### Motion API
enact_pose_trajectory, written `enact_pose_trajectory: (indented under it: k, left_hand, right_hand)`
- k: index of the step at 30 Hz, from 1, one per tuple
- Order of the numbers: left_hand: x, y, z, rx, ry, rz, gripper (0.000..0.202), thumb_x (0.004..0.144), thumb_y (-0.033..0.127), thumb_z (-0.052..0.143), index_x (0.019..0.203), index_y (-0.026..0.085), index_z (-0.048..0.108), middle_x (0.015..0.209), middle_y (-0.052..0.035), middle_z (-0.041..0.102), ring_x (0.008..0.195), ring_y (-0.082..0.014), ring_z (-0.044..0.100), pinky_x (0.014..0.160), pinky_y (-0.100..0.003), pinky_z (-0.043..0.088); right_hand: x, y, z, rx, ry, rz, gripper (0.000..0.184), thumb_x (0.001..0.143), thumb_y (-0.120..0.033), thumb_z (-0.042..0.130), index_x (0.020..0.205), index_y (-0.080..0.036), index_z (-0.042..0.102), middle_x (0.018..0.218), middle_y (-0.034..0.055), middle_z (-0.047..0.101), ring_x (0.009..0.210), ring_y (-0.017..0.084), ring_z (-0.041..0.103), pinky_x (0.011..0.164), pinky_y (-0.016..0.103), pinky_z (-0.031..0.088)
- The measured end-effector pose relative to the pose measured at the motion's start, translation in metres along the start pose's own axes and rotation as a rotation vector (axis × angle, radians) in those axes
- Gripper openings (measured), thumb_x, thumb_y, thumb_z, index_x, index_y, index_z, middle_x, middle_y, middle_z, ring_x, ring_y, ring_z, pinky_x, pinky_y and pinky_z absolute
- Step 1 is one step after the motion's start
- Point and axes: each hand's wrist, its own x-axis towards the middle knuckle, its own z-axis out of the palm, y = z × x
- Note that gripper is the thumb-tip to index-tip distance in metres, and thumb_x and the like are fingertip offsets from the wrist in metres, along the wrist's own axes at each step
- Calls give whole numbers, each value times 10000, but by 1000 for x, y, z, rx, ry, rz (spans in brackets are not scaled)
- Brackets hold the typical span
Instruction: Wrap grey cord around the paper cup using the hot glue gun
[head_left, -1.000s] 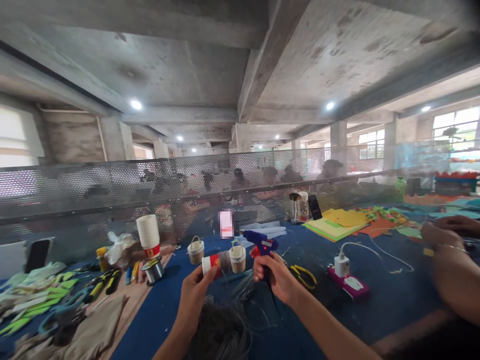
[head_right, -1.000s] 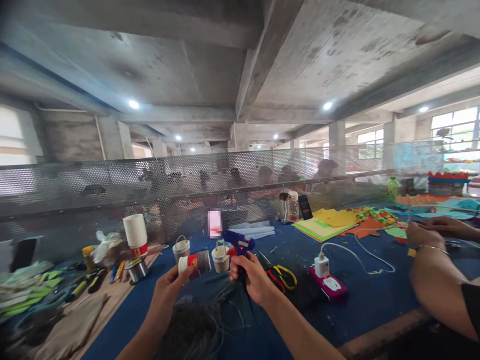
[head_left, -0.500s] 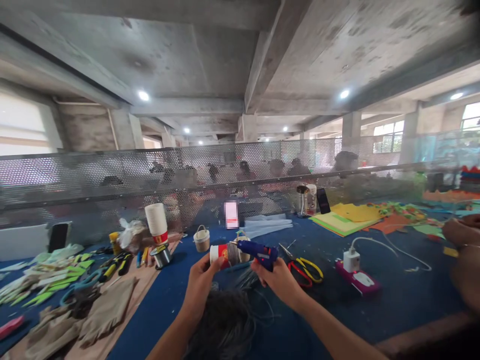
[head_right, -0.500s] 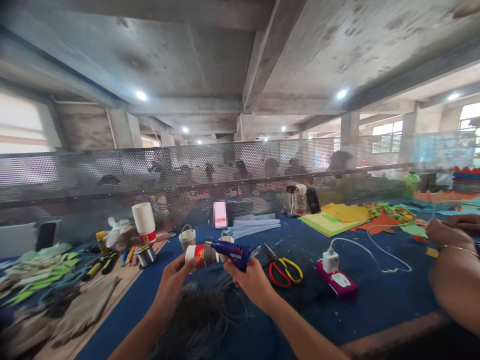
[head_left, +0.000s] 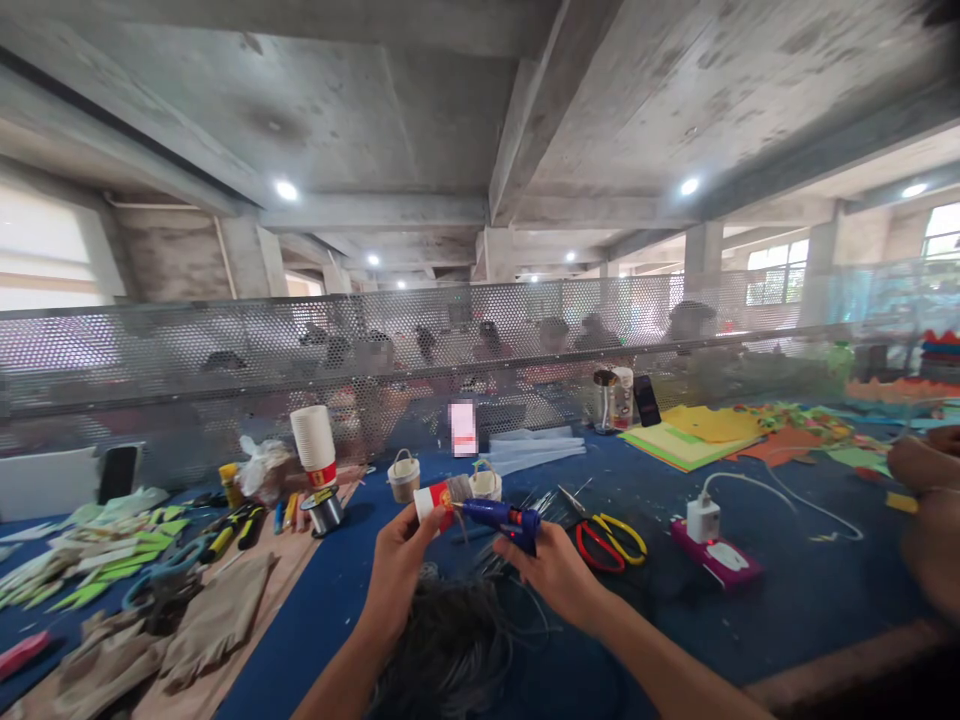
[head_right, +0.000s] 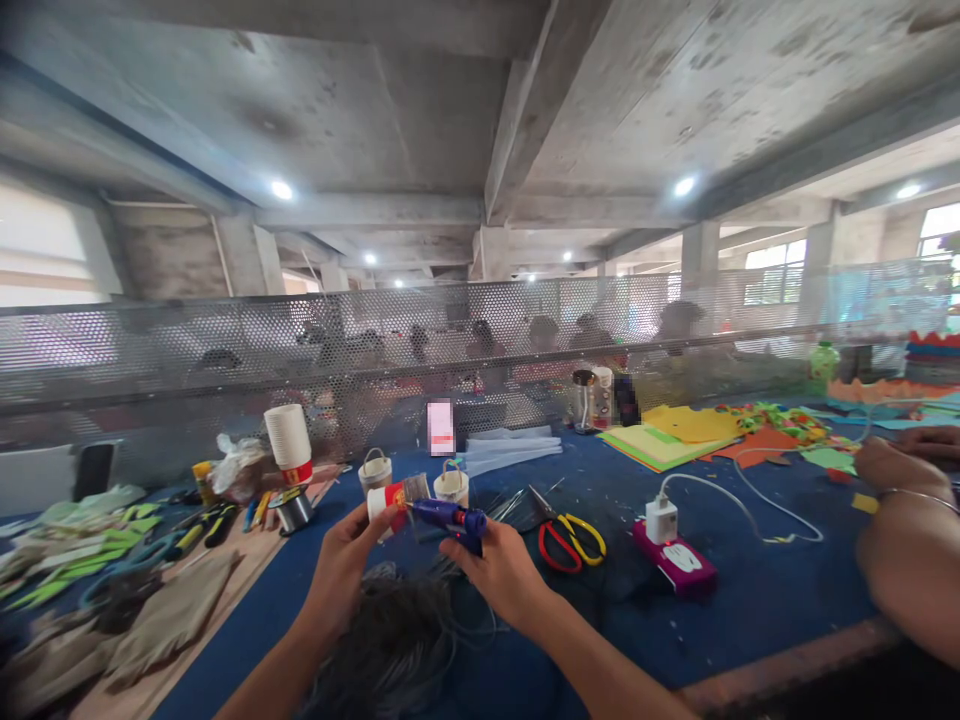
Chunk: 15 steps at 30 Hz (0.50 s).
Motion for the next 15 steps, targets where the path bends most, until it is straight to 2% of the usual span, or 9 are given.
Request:
enact_pose_trajectory:
  k: [9, 15]
  left_hand:
    - [2, 0, 0, 14, 5, -13, 434, 768, 513, 688, 985, 145, 764, 916, -50, 758, 880, -245, 652, 818, -317, 505]
    - [1, 1, 0, 15, -2, -12, 414, 781, 502, 684, 1001, 161, 765, 957, -49, 760, 909, -251, 646, 852, -341, 501]
  right_hand:
    - [-2, -6, -2, -59, 22, -25, 378, 886, -555, 558, 974, -215, 698, 627, 4, 606, 625, 191, 579, 584, 258, 415]
    - [-2, -5, -3, -123, 37, -43, 350, 899, -542, 541, 919, -220, 677, 590, -1, 572, 600, 190, 570, 572, 254, 399]
